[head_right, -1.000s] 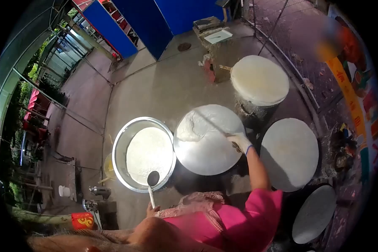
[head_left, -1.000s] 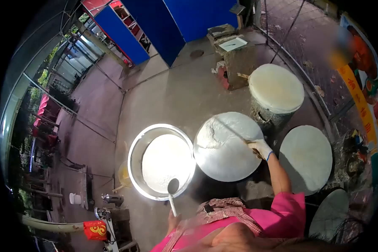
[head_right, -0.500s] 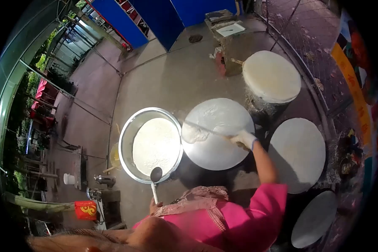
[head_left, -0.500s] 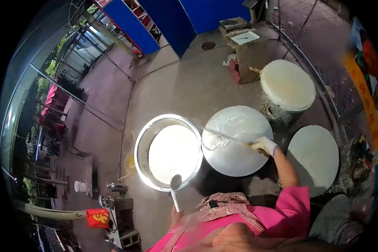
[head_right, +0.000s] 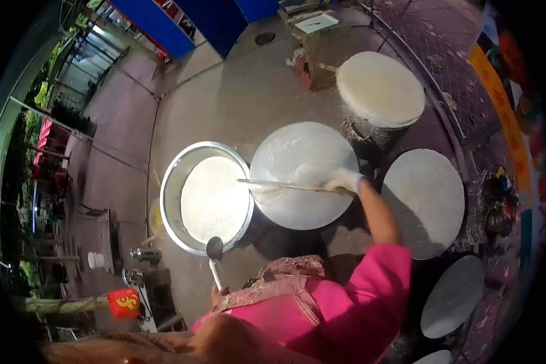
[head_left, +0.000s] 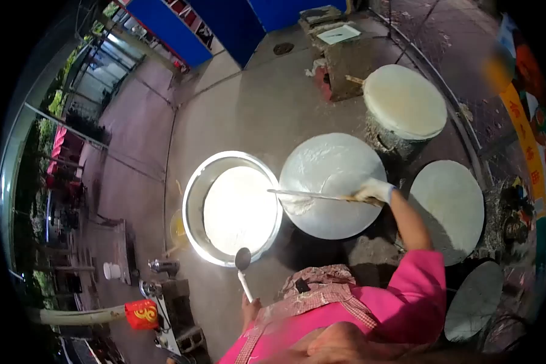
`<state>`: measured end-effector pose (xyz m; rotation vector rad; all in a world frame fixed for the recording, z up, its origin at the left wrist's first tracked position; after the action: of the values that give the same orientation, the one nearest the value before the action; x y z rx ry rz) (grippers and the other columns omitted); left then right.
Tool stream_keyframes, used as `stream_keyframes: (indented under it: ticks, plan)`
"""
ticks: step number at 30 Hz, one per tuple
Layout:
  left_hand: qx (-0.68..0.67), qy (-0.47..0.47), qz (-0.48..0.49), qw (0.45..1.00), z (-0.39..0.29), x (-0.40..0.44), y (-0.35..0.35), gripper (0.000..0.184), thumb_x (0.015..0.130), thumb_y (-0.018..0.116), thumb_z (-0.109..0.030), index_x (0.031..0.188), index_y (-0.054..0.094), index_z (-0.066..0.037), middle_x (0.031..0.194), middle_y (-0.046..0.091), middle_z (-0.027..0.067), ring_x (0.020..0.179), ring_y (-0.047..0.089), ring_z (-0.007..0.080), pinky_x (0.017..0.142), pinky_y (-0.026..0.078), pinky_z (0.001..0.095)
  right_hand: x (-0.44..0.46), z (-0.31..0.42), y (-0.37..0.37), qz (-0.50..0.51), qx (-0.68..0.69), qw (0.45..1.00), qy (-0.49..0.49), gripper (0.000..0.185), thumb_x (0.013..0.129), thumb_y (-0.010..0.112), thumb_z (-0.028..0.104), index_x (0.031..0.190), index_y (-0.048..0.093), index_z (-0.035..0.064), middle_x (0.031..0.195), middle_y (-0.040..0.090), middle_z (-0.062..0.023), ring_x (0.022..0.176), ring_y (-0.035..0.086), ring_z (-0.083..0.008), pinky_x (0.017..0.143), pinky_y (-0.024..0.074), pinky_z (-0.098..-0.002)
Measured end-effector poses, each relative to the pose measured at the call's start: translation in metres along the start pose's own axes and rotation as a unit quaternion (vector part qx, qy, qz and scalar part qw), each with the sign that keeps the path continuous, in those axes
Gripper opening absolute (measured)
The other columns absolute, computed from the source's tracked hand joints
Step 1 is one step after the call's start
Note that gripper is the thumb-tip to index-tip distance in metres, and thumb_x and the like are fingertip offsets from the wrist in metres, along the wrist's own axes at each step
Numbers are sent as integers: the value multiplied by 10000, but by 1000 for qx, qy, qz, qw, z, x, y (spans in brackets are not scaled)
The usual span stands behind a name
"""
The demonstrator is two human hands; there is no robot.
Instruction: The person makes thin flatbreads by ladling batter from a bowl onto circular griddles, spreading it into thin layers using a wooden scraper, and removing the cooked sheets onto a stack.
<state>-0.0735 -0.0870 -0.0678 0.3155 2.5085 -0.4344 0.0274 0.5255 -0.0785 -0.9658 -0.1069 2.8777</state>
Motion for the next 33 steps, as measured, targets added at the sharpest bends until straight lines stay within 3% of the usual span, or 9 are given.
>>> stream_keyframes:
  ticks: [3,5,9,14,17,23,26,27,33]
  plan:
    - [-77,-56,-10,995,10,-7,0,547,769,461,84,1259,369,-143,673,476,37,501,435,121,425,362,259,-88,-10,9,19,76,992,99,48,695,632,87,691,622,40,471,430,-14,354,350,-99,339,230,-266]
    - [-126,-80,-9,989,8,-11,3,571,765,434,103,1266,353,-159,664,467,41,475,415,120,399,341,254,-86,-25,-5,21,89,989,116,227,702,632,112,897,663,0,486,441,-10,366,360,-88,345,237,-258]
    - [-101,-79,11,992,11,-17,-6,598,760,424,111,1277,326,-174,668,468,45,465,416,121,384,334,242,-25,44,-11,-93,158,983,-25,196,692,641,169,804,660,10,531,508,-20,395,408,-105,348,276,-276]
    - [-73,-57,5,996,16,-17,-37,618,774,444,91,1312,306,-179,627,460,29,464,429,116,395,362,247,-47,21,10,6,-191,981,35,137,666,613,188,664,605,51,511,493,-19,420,447,-141,390,348,-313]
    - [-94,-79,60,991,6,-10,-50,595,796,445,67,1310,306,-201,589,431,17,442,409,106,358,333,236,-154,-99,18,-83,-92,973,194,120,651,610,167,672,579,53,563,514,-24,499,436,-142,451,371,-338]
    - [52,-75,100,991,10,32,-90,510,783,442,0,1224,334,-231,518,351,-19,369,360,87,296,300,240,-292,-110,209,-402,357,842,42,224,736,614,162,923,638,40,736,574,-16,633,513,-142,573,452,-311]
    - [-29,-94,174,980,-3,35,-107,474,790,417,-10,1218,384,-213,523,357,-29,362,347,82,297,292,228,-202,-47,305,-511,57,855,71,370,779,648,283,1027,638,9,878,665,-85,764,572,-125,697,461,-284]
    - [-9,-82,168,982,-18,26,-108,523,799,412,-15,1269,343,-232,514,351,-29,358,343,82,291,284,229,-160,-37,333,-518,105,848,-25,372,791,641,284,1047,627,15,891,664,-124,788,590,-152,739,462,-295]
    - [-74,-33,217,973,-21,9,-137,581,810,462,-25,1301,236,-239,504,327,-10,333,326,115,278,263,247,-149,-28,358,-564,-133,814,44,304,851,529,344,1085,600,163,938,613,-191,905,577,-348,783,454,-435]
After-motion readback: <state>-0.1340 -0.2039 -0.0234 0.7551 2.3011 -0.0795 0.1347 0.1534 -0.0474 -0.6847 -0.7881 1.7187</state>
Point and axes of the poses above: each hand's wrist, its own x-axis towards the middle knuckle, its own y-axis out of the palm, z = x × y, the point moved 5 cm from there along x, towards the middle knuckle
